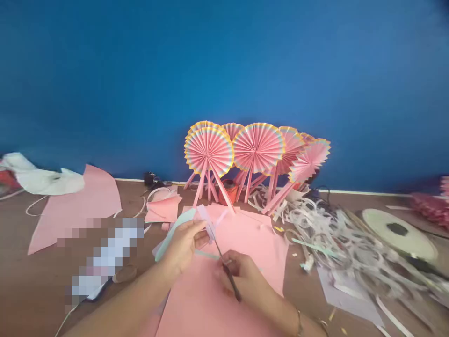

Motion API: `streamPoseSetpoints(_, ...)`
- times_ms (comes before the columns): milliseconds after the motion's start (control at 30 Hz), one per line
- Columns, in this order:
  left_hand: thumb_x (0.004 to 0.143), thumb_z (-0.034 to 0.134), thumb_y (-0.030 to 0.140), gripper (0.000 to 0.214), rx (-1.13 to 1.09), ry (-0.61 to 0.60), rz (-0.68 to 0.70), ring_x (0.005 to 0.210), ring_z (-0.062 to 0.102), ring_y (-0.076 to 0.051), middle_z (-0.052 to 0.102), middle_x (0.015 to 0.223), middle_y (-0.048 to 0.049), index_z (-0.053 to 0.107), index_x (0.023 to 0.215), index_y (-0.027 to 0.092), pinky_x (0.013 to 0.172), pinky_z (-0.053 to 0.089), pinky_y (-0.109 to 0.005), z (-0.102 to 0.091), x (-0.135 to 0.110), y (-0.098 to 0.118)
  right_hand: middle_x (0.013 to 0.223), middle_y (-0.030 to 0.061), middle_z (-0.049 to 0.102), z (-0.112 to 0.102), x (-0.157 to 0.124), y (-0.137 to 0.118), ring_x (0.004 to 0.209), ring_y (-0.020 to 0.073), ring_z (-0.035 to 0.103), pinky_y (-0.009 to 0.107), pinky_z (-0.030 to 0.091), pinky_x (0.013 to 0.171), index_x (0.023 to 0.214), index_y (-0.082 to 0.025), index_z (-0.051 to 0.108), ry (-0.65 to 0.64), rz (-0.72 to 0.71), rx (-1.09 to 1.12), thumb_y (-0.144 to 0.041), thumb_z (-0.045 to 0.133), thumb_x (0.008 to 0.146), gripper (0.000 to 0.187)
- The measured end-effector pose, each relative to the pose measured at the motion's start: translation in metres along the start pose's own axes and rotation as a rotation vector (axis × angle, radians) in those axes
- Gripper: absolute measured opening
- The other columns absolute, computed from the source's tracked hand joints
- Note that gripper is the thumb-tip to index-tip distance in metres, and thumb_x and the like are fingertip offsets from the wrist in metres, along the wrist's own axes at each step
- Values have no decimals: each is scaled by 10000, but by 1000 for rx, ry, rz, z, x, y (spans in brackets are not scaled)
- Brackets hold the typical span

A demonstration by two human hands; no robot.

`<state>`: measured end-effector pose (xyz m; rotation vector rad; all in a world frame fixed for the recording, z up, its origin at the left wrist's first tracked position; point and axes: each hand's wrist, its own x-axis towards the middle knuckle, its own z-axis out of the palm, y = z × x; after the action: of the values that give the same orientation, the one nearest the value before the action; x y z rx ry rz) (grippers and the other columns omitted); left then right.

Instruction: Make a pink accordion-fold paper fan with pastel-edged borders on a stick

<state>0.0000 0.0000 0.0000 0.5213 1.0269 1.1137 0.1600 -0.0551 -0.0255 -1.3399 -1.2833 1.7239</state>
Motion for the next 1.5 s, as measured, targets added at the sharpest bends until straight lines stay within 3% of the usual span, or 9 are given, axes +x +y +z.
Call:
streamPoseSetpoints(467,650,773,252,180,14,-18,-2,734,690,-181,732,750,-68,662,725,131,709,546,-257,0,-1,4,425,-79,508,1,-3,-11,371,78,450,172,329,346,775,-164,553,6,53,-74,-303,675,696,201)
streamPoseSetpoints(1033,703,732,219,114,6,-2,-16,713,683,-162,727,755,-67,664,739,134,689,550,-247,-1,-1,3,393,-88,508,0,-3,-8,348,78,441,172,320,342,725,-183,533,39,64,-84,-225,636,689,117)
streamPoseSetpoints(1500,690,746,202,118,6,-32,-21,783,693,-187,740,815,-96,686,746,117,761,556,-274,1,-3,5,414,-89,508,1,-2,-6,369,89,465,179,326,351,755,-180,541,48,47,-78,-264,668,675,172)
